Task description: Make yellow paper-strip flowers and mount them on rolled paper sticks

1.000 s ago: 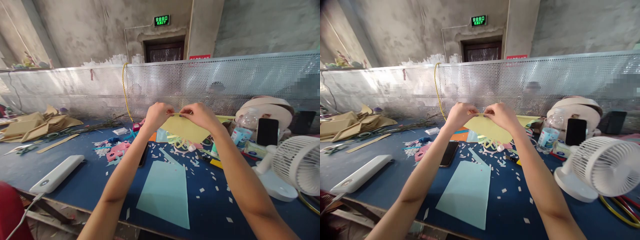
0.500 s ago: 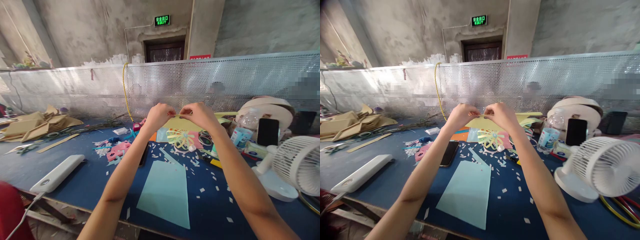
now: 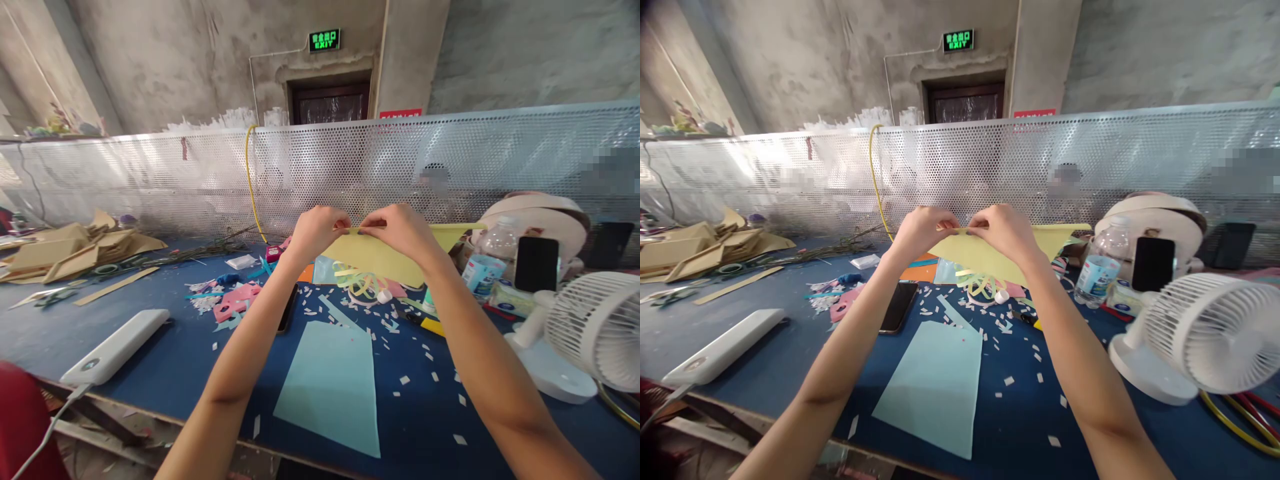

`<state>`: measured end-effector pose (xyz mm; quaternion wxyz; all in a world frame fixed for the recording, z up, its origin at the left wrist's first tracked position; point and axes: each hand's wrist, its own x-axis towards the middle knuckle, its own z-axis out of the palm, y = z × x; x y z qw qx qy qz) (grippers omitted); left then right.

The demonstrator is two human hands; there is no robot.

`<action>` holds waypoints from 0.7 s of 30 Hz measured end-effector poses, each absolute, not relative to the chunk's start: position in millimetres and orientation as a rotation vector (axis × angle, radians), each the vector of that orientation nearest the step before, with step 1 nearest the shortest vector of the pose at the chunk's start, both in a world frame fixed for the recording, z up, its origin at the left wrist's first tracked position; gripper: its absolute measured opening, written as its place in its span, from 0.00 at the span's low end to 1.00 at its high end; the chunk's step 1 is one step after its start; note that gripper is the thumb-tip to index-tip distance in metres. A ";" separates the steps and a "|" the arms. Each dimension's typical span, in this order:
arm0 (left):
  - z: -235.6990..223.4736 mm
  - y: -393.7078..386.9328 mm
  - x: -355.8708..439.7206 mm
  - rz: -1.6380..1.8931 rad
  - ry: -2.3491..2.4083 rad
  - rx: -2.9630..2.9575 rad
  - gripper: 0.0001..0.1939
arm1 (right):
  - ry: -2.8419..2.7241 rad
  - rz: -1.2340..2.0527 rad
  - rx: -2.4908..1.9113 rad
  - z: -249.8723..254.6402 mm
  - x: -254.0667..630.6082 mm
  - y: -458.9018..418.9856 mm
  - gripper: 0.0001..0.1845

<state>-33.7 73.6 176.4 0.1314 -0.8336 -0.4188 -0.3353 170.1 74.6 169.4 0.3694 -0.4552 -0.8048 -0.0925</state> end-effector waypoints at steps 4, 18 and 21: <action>175.5 72.1 -33.1 -0.979 -1.196 -2.430 0.07 | -2.014 -0.332 -1.173 170.0 168.7 73.3 0.04; 177.5 72.7 -35.3 -1.027 -1.234 -2.339 0.06 | -2.110 -0.265 -1.167 169.8 168.4 73.3 0.09; 177.8 72.6 -35.0 -1.044 -1.218 -2.352 0.06 | -2.110 -0.251 -1.155 170.2 167.5 71.2 0.07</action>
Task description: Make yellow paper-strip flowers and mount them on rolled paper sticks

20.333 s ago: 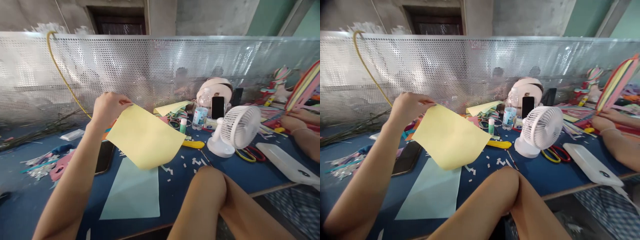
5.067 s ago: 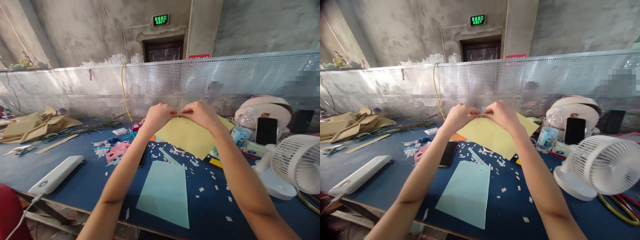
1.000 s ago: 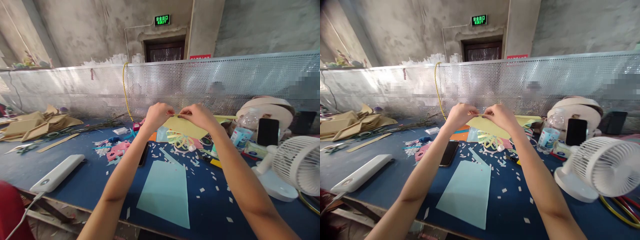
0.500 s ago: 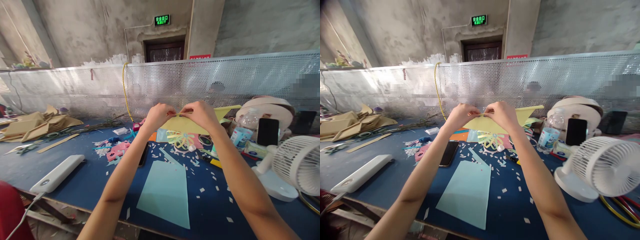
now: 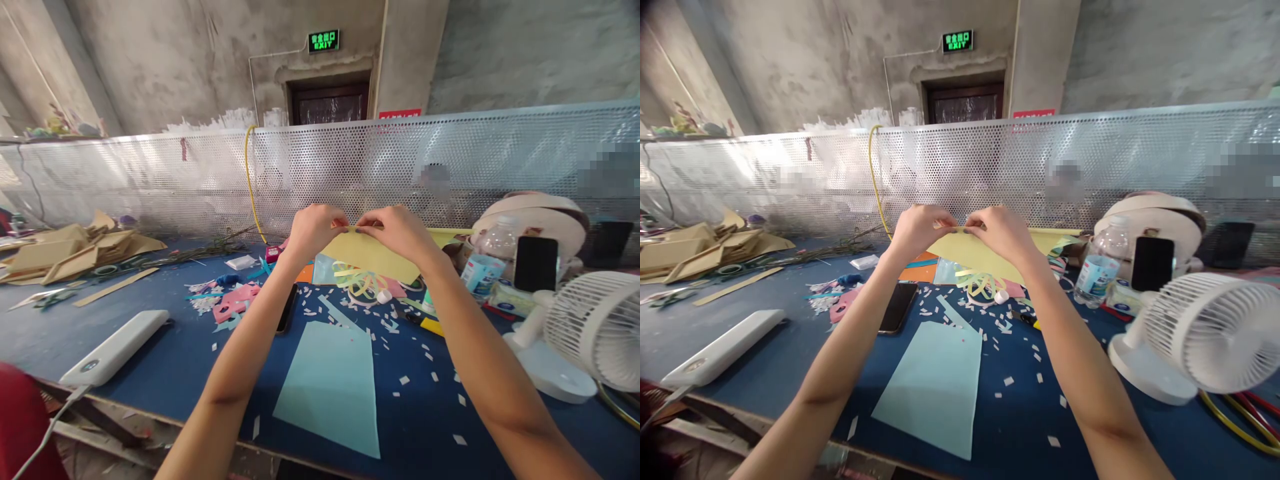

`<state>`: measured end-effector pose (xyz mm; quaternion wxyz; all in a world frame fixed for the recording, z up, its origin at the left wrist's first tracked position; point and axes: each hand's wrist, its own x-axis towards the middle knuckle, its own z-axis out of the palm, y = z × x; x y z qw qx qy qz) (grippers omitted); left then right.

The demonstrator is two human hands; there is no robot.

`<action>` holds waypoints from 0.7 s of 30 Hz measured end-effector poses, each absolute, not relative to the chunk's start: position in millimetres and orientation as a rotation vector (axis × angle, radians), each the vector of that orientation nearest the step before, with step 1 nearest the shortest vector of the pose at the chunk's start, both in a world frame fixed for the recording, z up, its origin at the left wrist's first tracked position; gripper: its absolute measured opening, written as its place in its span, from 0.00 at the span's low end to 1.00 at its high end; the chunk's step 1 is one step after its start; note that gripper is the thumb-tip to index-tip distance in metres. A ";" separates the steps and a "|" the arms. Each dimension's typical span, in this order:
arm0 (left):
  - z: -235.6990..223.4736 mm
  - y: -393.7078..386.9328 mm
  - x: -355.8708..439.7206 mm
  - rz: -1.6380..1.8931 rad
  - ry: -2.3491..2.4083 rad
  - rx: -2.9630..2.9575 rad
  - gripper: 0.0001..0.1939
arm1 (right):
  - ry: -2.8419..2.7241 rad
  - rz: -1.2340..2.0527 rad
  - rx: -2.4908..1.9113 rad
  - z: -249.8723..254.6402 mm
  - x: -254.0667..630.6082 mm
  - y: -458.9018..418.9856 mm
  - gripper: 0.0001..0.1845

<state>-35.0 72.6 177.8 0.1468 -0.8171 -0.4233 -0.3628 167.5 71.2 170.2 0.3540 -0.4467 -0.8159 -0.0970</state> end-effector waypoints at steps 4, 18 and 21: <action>178.7 70.6 -33.8 -1.043 -1.195 -2.438 0.04 | -2.074 -0.301 -1.140 171.5 166.3 67.6 0.04; 182.0 63.9 -33.9 -1.011 -1.168 -2.365 0.08 | -2.041 -0.303 -1.115 172.7 166.7 67.7 0.07; 181.2 66.0 -34.8 -0.999 -1.157 -2.326 0.07 | -2.062 -0.263 -1.125 172.4 165.8 68.0 0.08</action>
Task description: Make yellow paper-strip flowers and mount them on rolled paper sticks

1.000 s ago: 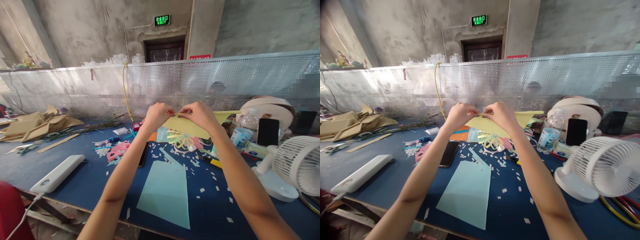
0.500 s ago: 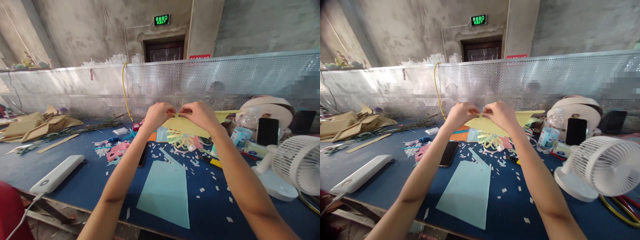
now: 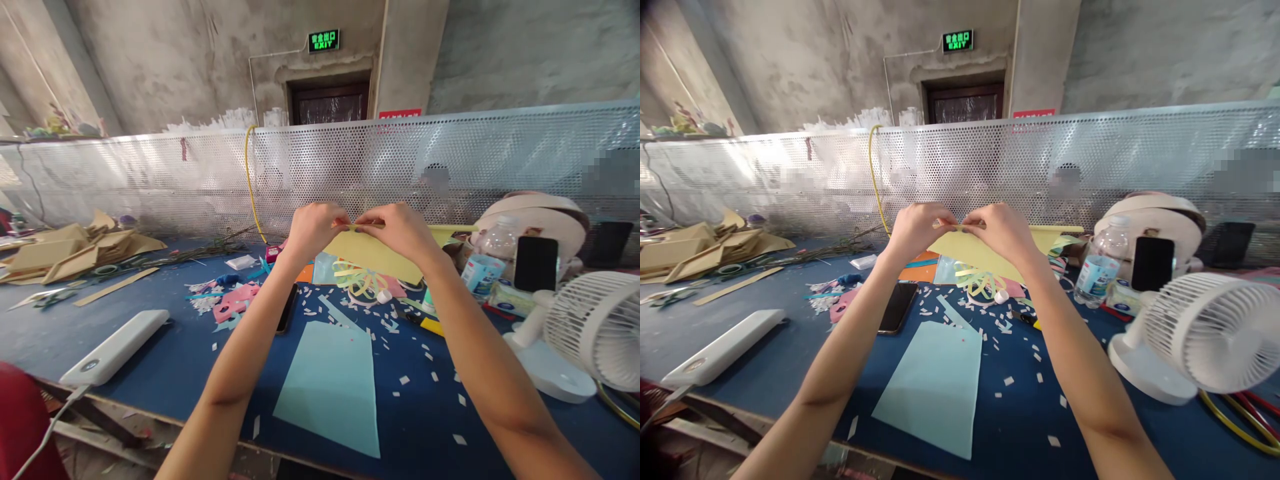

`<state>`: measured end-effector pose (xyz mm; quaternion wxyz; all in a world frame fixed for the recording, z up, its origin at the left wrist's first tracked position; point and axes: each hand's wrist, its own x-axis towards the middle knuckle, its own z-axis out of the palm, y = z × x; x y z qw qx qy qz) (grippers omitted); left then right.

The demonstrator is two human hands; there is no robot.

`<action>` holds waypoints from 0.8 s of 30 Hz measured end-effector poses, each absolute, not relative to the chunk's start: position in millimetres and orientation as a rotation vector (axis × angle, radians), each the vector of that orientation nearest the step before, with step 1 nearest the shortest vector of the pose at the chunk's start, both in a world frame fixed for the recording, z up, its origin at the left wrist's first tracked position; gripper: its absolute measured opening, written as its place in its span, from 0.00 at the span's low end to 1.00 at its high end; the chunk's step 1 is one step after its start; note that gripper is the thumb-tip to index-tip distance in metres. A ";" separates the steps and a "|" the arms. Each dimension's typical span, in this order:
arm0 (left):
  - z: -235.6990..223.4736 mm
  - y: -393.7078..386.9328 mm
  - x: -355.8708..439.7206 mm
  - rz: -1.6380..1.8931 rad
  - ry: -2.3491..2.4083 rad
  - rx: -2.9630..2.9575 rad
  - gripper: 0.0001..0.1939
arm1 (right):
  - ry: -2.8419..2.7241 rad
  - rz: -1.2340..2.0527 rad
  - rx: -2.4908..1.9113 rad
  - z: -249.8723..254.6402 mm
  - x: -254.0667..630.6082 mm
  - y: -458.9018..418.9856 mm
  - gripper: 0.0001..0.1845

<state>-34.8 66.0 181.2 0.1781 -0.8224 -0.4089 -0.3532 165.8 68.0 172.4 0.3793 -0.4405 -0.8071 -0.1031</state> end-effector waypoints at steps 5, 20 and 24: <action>178.0 71.5 -35.5 -0.993 -1.125 -2.297 0.06 | -2.077 -0.256 -1.144 172.9 165.3 67.7 0.08; 177.7 69.3 -33.4 -0.913 -1.176 -2.349 0.09 | -2.068 -0.315 -1.092 171.5 166.1 70.3 0.06; 178.1 69.1 -33.6 -0.949 -1.161 -2.344 0.08 | -2.072 -0.283 -1.117 172.1 166.2 69.9 0.05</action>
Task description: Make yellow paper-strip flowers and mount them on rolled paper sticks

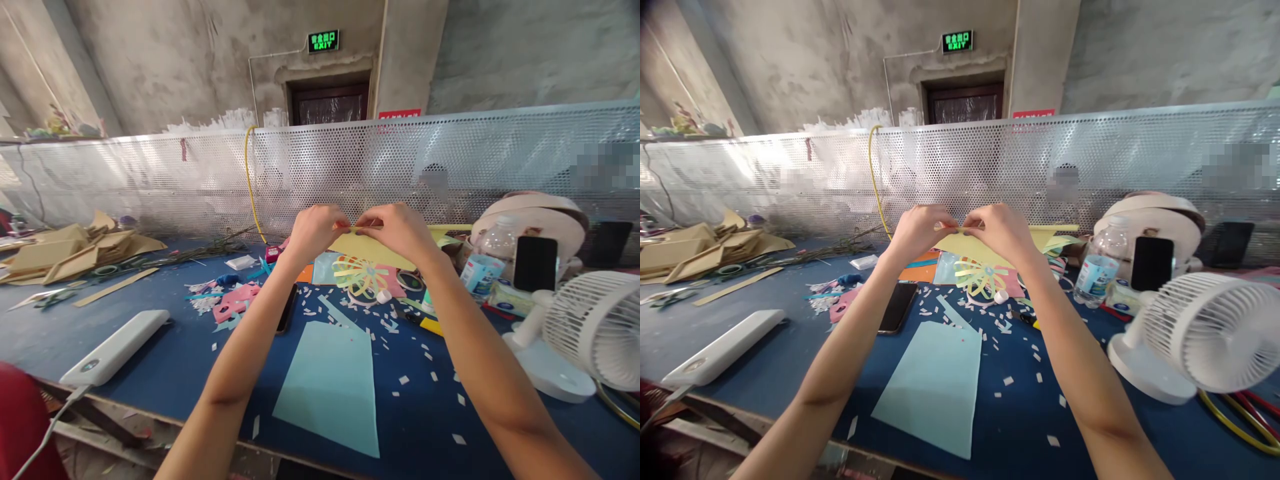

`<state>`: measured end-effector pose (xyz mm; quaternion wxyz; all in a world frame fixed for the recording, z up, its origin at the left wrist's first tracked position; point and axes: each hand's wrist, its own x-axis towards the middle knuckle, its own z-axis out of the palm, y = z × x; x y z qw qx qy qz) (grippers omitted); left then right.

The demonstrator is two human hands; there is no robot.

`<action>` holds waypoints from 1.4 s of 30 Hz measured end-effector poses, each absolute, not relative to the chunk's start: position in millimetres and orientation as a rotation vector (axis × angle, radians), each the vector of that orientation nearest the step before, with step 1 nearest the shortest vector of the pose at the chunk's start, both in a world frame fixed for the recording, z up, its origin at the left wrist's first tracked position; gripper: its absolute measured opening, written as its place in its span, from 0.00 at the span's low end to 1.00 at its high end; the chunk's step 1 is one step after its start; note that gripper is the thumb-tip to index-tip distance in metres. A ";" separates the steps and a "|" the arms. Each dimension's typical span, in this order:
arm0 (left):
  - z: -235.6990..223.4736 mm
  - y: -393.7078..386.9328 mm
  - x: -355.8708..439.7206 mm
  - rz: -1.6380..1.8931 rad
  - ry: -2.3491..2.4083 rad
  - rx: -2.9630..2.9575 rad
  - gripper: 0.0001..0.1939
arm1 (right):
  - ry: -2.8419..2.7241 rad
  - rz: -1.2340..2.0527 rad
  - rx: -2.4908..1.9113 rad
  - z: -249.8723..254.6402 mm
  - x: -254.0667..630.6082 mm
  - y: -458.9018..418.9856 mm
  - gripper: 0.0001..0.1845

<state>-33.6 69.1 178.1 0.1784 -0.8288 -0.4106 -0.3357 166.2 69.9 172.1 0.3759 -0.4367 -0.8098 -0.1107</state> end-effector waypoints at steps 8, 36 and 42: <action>177.7 70.9 -33.9 -0.981 -1.100 -2.309 0.05 | -2.089 -0.303 -1.176 170.7 165.0 70.5 0.06; 178.5 66.6 -34.0 -0.872 -1.139 -2.289 0.06 | -2.109 -0.365 -1.184 170.2 165.9 72.1 0.10; 179.3 65.7 -34.1 -0.957 -1.104 -2.323 0.04 | -2.131 -0.351 -1.166 169.7 165.9 73.5 0.12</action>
